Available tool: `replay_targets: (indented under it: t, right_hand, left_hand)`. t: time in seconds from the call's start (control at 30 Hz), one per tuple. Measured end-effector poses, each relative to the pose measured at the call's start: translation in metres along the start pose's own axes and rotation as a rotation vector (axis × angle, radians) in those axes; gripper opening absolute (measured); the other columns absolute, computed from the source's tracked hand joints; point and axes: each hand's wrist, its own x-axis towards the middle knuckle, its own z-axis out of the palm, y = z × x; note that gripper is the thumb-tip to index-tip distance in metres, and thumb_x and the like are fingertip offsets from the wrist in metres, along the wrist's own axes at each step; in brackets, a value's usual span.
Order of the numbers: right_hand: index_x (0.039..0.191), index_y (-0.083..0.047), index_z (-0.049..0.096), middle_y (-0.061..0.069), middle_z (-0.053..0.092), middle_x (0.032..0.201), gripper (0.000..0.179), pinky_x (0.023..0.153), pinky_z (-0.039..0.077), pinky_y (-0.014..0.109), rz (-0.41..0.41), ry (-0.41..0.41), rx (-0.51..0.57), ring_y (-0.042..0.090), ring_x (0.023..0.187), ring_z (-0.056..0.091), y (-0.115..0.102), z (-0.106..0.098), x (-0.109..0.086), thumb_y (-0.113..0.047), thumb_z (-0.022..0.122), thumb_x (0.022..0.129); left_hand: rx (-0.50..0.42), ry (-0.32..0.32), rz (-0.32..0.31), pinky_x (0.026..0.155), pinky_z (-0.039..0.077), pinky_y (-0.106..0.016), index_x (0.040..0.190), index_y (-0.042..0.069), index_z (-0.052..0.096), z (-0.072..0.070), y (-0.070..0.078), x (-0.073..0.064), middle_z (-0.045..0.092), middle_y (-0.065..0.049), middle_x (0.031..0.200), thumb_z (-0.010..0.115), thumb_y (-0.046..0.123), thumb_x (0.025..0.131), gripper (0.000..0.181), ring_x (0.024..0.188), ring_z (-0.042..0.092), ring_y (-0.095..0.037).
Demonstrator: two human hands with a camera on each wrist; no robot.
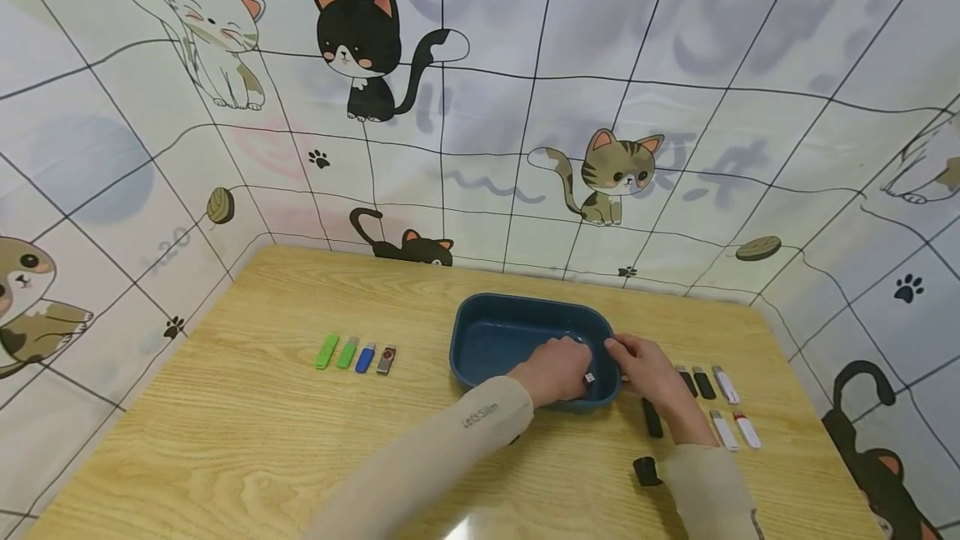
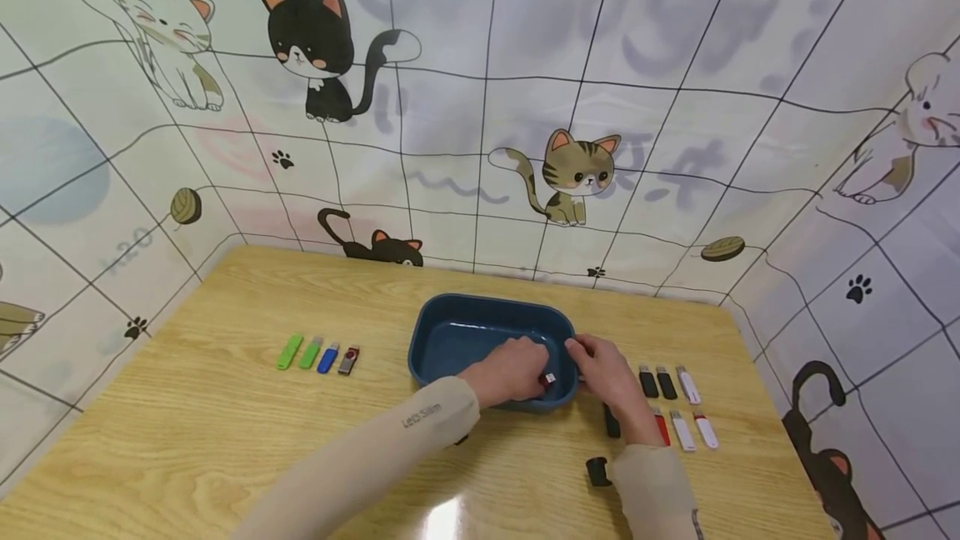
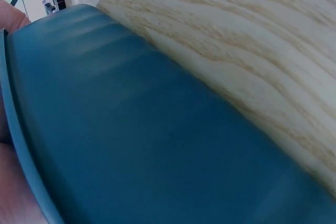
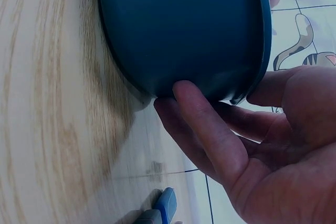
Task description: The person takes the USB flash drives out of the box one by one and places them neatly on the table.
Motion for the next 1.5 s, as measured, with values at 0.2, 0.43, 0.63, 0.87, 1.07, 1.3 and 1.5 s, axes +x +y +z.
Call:
replay_targets:
  t: [0.2,0.43,0.63,0.87,1.07,1.3,1.5]
  right_hand:
    - [0.154,0.012,0.032,0.037,0.045,0.149,0.060,0.091,0.061,0.044,-0.003,-0.002,-0.016,0.048,0.130,0.055,-0.002,-0.001,0.001,-0.029,0.042,0.113]
    - [0.154,0.014,0.032,0.038,0.043,0.150,0.062,0.090,0.061,0.046,0.007,0.015,-0.021,0.049,0.131,0.054,-0.002,0.000,0.001,-0.033,0.042,0.113]
    - [0.154,0.014,0.031,0.038,0.041,0.151,0.062,0.089,0.061,0.046,0.012,0.023,-0.030,0.049,0.131,0.054,-0.002,0.002,0.001,-0.032,0.043,0.113]
    - [0.155,0.014,0.027,0.039,0.035,0.154,0.062,0.091,0.060,0.046,0.006,0.000,-0.014,0.050,0.134,0.050,-0.001,0.001,0.000,-0.030,0.041,0.114]
    - [0.155,0.014,0.029,0.039,0.038,0.152,0.063,0.091,0.061,0.045,-0.002,0.000,-0.009,0.050,0.133,0.051,0.001,0.001,0.002,-0.031,0.041,0.113]
    - [0.155,0.013,0.028,0.039,0.035,0.154,0.063,0.091,0.060,0.046,0.002,0.002,-0.009,0.051,0.134,0.049,0.000,0.000,0.002,-0.031,0.042,0.113]
    - [0.156,0.013,0.027,0.040,0.034,0.154,0.063,0.092,0.060,0.046,0.003,-0.005,-0.017,0.052,0.135,0.048,-0.001,0.000,0.002,-0.030,0.042,0.113]
  left_hand:
    - [-0.051,0.020,-0.016,0.063,0.054,-0.024,0.099,0.016,0.073,-0.004,-0.010,-0.004,0.066,0.006,0.085,0.079,0.028,0.093,0.015,0.071,0.060,-0.009]
    - [-0.161,0.071,-0.020,0.048,0.041,-0.022,0.078,0.013,0.067,-0.017,-0.023,-0.019,0.055,0.004,0.064,0.079,0.022,0.092,0.021,0.053,0.052,-0.010]
    - [-0.211,0.144,-0.002,0.044,0.033,-0.022,0.068,0.012,0.064,-0.025,-0.040,-0.033,0.050,0.005,0.057,0.077,0.018,0.091,0.027,0.049,0.045,-0.011]
    - [-0.250,0.225,-0.002,0.046,0.034,-0.020,0.069,0.012,0.063,-0.038,-0.059,-0.052,0.053,0.005,0.058,0.076,0.017,0.092,0.027,0.049,0.045,-0.010]
    - [-0.286,0.282,-0.031,0.049,0.037,-0.020,0.075,0.011,0.069,-0.048,-0.079,-0.071,0.059,0.005,0.063,0.076,0.018,0.093,0.020,0.052,0.048,-0.008]
    - [-0.304,0.330,-0.105,0.055,0.048,-0.023,0.092,0.005,0.073,-0.055,-0.113,-0.099,0.068,-0.002,0.080,0.078,0.018,0.092,0.015,0.063,0.056,-0.012]
    - [-0.274,0.385,-0.196,0.053,0.041,-0.025,0.082,0.009,0.073,-0.054,-0.153,-0.124,0.062,0.004,0.071,0.078,0.020,0.090,0.014,0.061,0.051,-0.013]
